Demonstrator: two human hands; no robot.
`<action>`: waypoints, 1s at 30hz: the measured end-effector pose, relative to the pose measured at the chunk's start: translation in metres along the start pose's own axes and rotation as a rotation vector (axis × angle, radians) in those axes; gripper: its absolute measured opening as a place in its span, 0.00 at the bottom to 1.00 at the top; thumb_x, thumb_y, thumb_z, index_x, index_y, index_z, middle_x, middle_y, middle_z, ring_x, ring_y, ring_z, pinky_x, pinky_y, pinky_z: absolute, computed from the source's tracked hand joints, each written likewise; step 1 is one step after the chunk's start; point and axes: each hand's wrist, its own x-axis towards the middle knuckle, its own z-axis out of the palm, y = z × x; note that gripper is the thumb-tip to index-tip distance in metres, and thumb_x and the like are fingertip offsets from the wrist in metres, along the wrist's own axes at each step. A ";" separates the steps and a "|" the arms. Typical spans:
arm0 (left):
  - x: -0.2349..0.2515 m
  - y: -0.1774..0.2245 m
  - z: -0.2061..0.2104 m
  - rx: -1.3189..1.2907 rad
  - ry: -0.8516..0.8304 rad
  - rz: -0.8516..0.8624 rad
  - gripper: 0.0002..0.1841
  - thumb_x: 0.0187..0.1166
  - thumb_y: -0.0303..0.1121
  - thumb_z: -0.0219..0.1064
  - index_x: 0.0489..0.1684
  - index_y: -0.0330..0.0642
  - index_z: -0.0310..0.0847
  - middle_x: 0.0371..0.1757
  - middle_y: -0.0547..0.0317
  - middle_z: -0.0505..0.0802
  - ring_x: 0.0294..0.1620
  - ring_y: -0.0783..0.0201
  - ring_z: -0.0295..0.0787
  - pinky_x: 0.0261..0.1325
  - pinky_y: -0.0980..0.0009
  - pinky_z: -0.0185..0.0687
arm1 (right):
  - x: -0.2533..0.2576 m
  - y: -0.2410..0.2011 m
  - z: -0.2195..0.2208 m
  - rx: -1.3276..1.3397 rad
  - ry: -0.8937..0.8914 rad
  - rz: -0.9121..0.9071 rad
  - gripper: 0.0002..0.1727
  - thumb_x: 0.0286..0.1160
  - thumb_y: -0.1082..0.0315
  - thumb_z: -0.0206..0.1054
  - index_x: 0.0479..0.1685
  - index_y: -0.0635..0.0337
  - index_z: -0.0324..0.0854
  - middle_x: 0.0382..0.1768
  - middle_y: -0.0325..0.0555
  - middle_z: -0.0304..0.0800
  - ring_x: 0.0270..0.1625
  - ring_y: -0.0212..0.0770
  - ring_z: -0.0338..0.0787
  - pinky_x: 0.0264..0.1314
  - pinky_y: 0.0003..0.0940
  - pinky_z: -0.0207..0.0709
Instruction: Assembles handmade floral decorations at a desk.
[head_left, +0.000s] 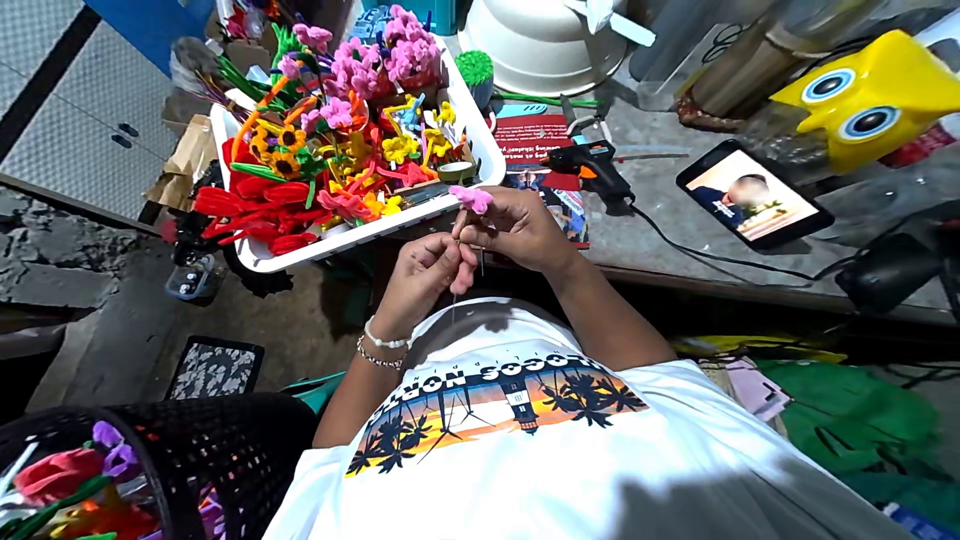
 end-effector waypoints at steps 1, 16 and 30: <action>0.001 0.001 -0.002 0.232 0.061 0.102 0.08 0.88 0.31 0.62 0.46 0.39 0.87 0.32 0.65 0.94 0.30 0.75 0.90 0.38 0.78 0.89 | 0.000 0.002 0.000 -0.084 0.031 -0.017 0.08 0.74 0.74 0.73 0.45 0.71 0.88 0.44 0.46 0.90 0.48 0.30 0.89 0.55 0.28 0.86; -0.001 -0.011 0.002 0.805 0.339 0.470 0.08 0.88 0.26 0.59 0.45 0.30 0.83 0.32 0.61 0.92 0.30 0.76 0.89 0.36 0.77 0.90 | -0.001 0.001 0.026 -0.513 0.230 -0.162 0.08 0.72 0.70 0.73 0.37 0.69 0.89 0.40 0.51 0.93 0.49 0.41 0.91 0.69 0.45 0.77; 0.000 -0.004 0.008 -0.196 -0.046 -0.114 0.10 0.89 0.40 0.62 0.45 0.47 0.87 0.31 0.72 0.92 0.30 0.80 0.87 0.37 0.82 0.83 | -0.012 0.016 0.001 -0.076 0.083 -0.127 0.10 0.77 0.65 0.74 0.40 0.65 0.87 0.43 0.39 0.90 0.48 0.24 0.88 0.54 0.23 0.86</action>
